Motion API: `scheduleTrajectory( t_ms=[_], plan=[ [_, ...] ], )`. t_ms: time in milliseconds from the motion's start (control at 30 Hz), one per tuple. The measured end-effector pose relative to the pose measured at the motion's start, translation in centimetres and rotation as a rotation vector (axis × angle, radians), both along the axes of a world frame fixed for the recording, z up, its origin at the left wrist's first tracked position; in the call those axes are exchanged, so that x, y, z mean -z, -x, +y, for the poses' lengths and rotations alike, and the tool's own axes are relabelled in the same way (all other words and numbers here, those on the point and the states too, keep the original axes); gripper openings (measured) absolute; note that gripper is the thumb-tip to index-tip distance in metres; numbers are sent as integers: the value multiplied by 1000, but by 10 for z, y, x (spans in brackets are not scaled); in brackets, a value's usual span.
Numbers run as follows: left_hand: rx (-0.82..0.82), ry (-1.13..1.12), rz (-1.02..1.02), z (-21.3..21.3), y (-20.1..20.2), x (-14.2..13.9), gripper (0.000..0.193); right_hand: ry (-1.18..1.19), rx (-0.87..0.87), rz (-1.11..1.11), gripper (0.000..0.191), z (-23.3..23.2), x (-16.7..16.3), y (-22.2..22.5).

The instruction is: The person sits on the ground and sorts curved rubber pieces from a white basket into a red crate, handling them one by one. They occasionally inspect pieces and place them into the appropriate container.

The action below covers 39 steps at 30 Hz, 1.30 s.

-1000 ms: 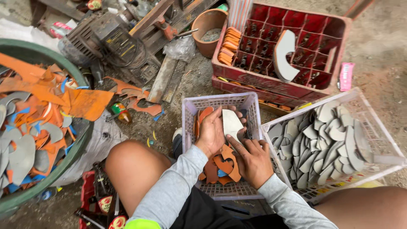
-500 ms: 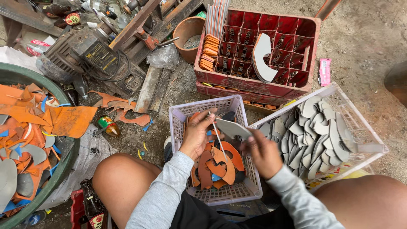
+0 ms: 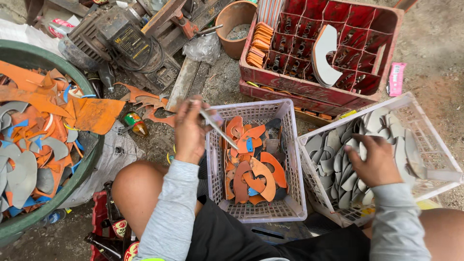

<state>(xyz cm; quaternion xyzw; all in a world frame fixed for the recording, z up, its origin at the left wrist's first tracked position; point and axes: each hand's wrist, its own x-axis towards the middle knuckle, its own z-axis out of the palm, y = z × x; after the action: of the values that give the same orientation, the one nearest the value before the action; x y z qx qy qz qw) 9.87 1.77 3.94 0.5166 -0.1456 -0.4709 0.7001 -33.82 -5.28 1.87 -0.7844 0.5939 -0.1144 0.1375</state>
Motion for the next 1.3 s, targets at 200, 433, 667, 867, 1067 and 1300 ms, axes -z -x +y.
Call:
scheduleTrajectory(
  t_ms=[200,433,667,867,1067,1300],
  plan=[
    [441,-164,-8,6,88,46,19,-320,-332,-632,44,49,4,-107],
    [490,-171,63,8,89,53,23,-613,-161,-750,32,88,8,-142],
    [144,-104,-197,0,14,8,27,-627,133,-1325,26,36,-5,-102],
    [243,-90,-235,3,22,-1,22,-523,261,-1309,23,19,-7,-86],
    [194,-51,-270,4,16,9,21,-287,142,-1277,18,5,-16,-46],
    [423,-90,-627,-4,24,86,16,-359,62,-1001,19,25,-8,-62]
  ],
)
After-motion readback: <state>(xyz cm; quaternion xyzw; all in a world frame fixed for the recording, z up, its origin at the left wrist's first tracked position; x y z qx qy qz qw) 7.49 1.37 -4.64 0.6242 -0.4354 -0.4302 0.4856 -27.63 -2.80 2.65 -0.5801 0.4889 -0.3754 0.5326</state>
